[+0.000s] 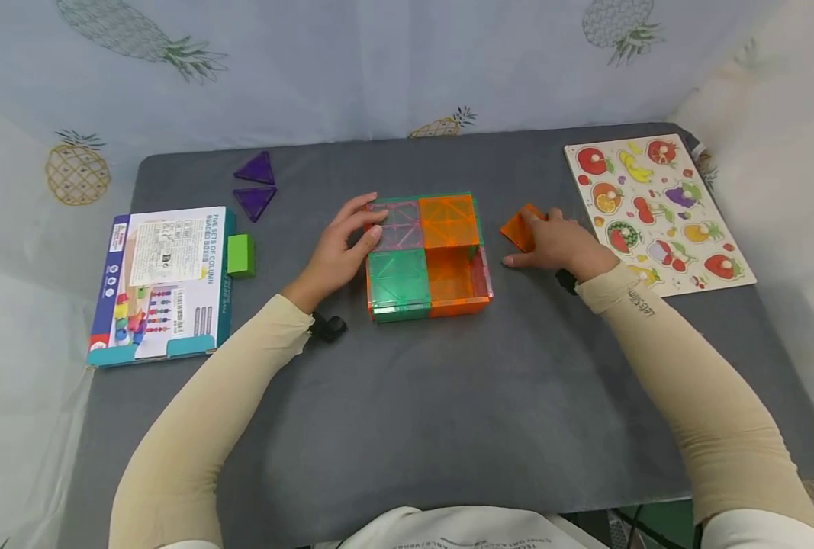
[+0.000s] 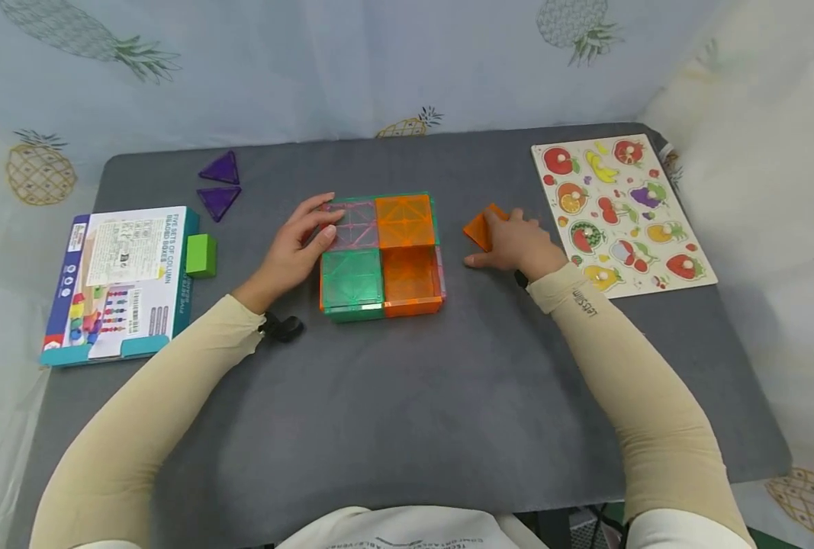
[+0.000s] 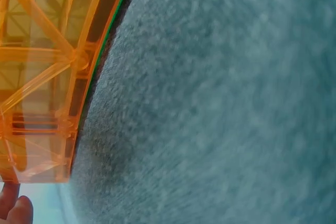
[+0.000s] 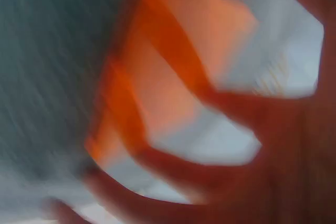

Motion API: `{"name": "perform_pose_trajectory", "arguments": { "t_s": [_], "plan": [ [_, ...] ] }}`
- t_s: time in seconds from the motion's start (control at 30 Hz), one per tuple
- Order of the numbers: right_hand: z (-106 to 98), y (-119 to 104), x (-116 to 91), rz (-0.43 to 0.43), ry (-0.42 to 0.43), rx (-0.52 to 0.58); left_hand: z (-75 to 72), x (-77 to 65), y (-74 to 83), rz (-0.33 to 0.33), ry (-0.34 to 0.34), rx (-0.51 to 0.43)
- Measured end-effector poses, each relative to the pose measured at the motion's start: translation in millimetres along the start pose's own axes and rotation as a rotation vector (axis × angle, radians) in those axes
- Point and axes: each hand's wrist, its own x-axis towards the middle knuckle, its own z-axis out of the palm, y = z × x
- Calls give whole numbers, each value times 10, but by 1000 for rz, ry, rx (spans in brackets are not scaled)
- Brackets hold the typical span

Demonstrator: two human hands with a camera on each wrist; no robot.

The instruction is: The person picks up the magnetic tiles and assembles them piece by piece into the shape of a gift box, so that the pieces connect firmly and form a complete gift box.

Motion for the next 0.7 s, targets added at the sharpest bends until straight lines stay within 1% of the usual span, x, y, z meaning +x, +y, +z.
{"name": "perform_pose_trajectory", "arguments": {
  "t_s": [0.07,0.17,0.23,0.3,0.37,0.43,0.53,0.6,0.67,0.7],
  "plan": [
    [102,14,43,8,34,11,9,-7,12,-3,-4,-1],
    [150,37,89,-19,136,16,3,-20,53,-8,-2,1],
    [85,62,82,-40,174,26,0,-27,135,-11,9,-8],
    [-61,86,29,-54,189,36,15,-29,244,-14,20,-24],
    [-219,27,-18,-101,202,57,-31,-47,349,-29,23,-30],
    [-365,-66,-115,-180,229,74,-56,-57,400,-39,18,-30],
    [-482,-290,-314,-371,256,69,-43,-46,269,-31,5,-24],
    [-484,-479,-450,-485,250,21,-21,-34,146,-17,3,-20],
    [-441,-657,-549,-574,241,-54,8,-14,49,-5,9,-17],
    [-411,-727,-582,-604,231,-92,19,-8,39,-3,12,-11]
  ]
}}
